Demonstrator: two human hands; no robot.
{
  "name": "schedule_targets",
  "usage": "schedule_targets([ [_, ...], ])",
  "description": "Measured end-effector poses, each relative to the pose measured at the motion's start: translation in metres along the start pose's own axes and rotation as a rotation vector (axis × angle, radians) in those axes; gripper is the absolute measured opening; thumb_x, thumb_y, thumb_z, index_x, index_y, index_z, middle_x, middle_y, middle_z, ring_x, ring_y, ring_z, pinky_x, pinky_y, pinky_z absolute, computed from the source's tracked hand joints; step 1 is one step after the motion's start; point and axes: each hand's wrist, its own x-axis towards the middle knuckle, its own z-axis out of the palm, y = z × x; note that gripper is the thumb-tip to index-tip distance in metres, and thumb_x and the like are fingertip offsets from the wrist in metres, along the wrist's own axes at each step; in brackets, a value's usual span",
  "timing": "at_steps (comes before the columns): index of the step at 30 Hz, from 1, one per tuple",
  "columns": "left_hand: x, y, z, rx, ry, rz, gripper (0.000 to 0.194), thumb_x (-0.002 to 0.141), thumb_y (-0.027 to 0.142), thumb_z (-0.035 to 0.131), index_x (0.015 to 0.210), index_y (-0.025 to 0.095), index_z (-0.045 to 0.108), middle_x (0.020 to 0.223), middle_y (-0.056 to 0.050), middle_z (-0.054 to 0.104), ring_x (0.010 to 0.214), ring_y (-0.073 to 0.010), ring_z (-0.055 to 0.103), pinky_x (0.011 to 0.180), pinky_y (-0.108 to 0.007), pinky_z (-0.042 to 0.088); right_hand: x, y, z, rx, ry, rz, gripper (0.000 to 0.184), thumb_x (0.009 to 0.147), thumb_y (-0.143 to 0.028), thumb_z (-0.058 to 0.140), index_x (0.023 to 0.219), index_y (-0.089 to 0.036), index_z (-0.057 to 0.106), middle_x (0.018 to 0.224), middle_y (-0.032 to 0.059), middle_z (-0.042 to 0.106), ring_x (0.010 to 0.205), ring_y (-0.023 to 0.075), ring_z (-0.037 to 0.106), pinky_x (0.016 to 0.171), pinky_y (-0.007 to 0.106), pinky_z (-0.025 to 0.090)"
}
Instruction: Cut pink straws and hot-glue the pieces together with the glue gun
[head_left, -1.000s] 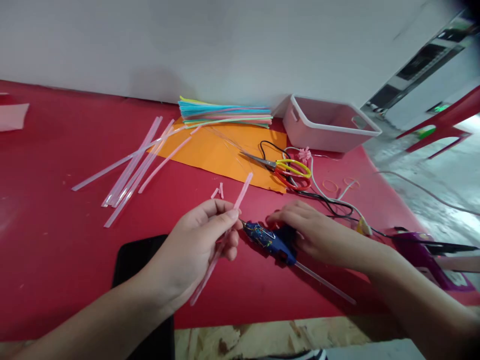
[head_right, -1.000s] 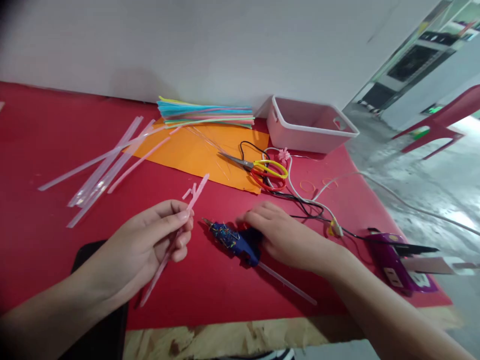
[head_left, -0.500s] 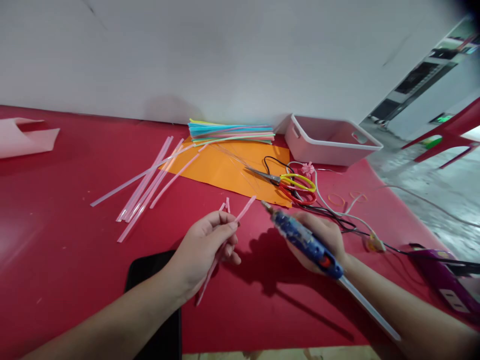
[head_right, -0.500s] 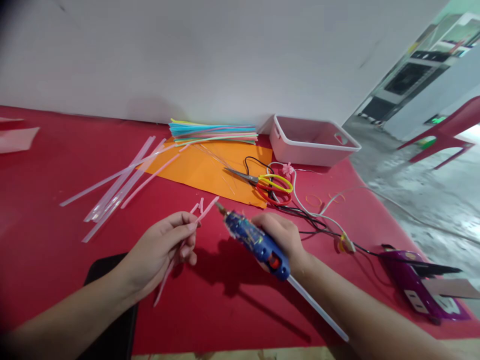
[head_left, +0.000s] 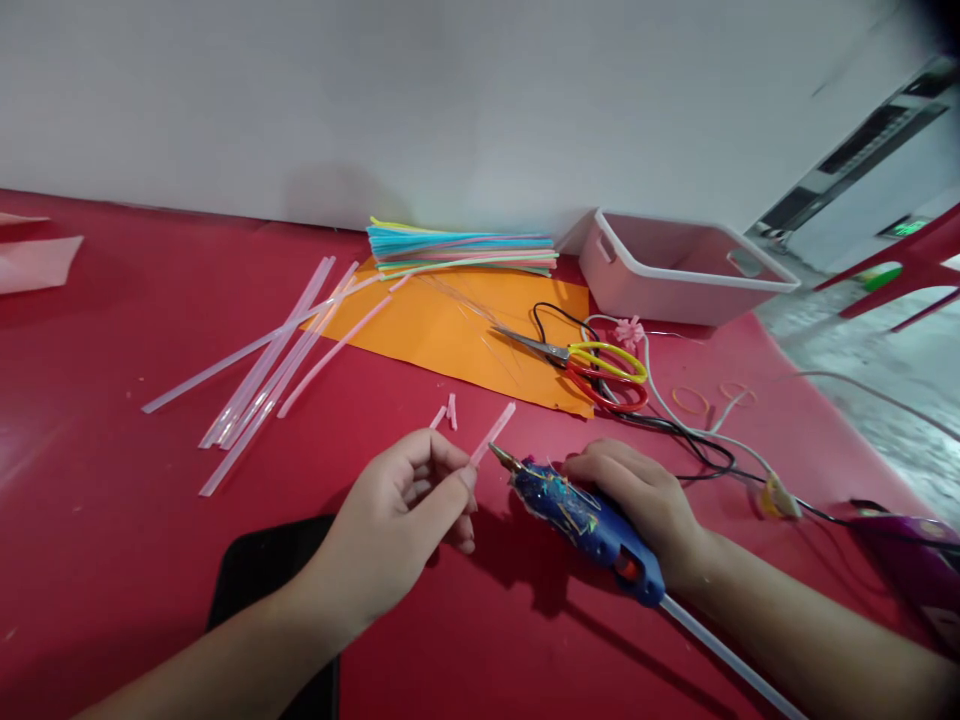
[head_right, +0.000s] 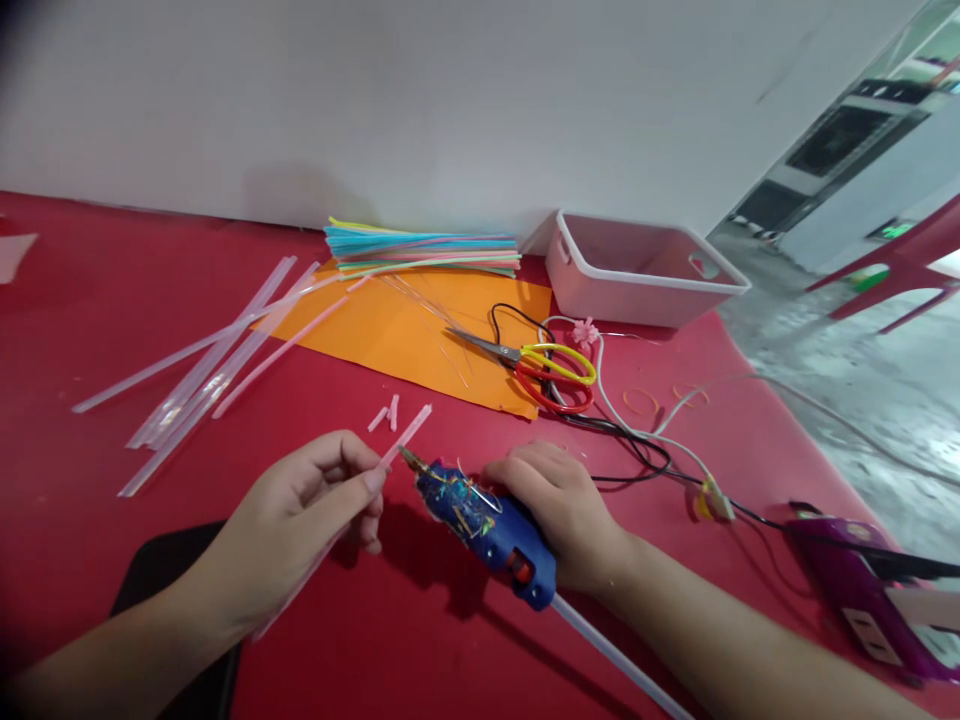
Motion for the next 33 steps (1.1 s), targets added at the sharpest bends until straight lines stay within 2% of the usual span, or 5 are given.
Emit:
schedule_targets([
  [3,-0.0007,0.0007,0.0016,-0.020,-0.004,0.041,0.015,0.091,0.025,0.059,0.077,0.019,0.055,0.059,0.007,0.060,0.052,-0.0068,0.060,0.048,-0.017,0.044,0.0002,0.0009,0.0021,-0.003,-0.013,-0.001,0.019,0.095,-0.036,0.048,0.101,-0.019,0.055,0.072,0.0033,0.061,0.063,0.0162,0.056,0.060,0.028,0.042],
  [7,-0.0018,0.0008,0.0019,-0.026,-0.017,0.066,0.016,0.090,0.022,0.060,0.075,0.020,0.055,0.058,0.007,0.060,0.051,-0.0054,0.059,0.047,-0.016,0.043,0.0007,0.0014,0.0029,0.002,-0.014,-0.025,0.024,0.095,-0.039,0.049,0.101,-0.018,0.056,0.073,0.0042,0.060,0.065,0.0170,0.054,0.061,0.029,0.041],
  [12,-0.0009,0.0012,0.0007,-0.028,-0.024,0.065,0.013,0.088,0.022,0.063,0.077,0.020,0.057,0.061,0.007,0.061,0.049,-0.0047,0.059,0.042,-0.014,0.039,-0.0012,0.0015,0.0025,0.016,-0.024,-0.035,0.017,0.095,-0.033,0.051,0.101,-0.019,0.059,0.073,0.0038,0.058,0.066,0.0170,0.053,0.062,0.030,0.039],
  [18,-0.0014,0.0019,-0.0008,-0.016,0.002,0.088,0.010,0.086,0.021,0.065,0.077,0.020,0.061,0.061,0.007,0.062,0.048,-0.0049,0.058,0.040,-0.013,0.039,-0.0015,0.0021,0.0027,0.032,-0.008,-0.020,0.018,0.095,-0.032,0.050,0.101,-0.019,0.061,0.074,0.0047,0.059,0.067,0.0178,0.054,0.063,0.032,0.039],
  [33,-0.0025,0.0029,0.0003,-0.127,-0.019,0.066,0.010,0.085,0.020,0.066,0.077,0.021,0.062,0.062,0.007,0.064,0.048,-0.0054,0.060,0.040,-0.013,0.040,0.0040,-0.0016,0.0013,-0.004,0.033,-0.008,0.015,0.097,-0.023,0.048,0.095,-0.019,0.062,0.072,0.0033,0.060,0.066,0.0161,0.056,0.063,0.030,0.041],
])
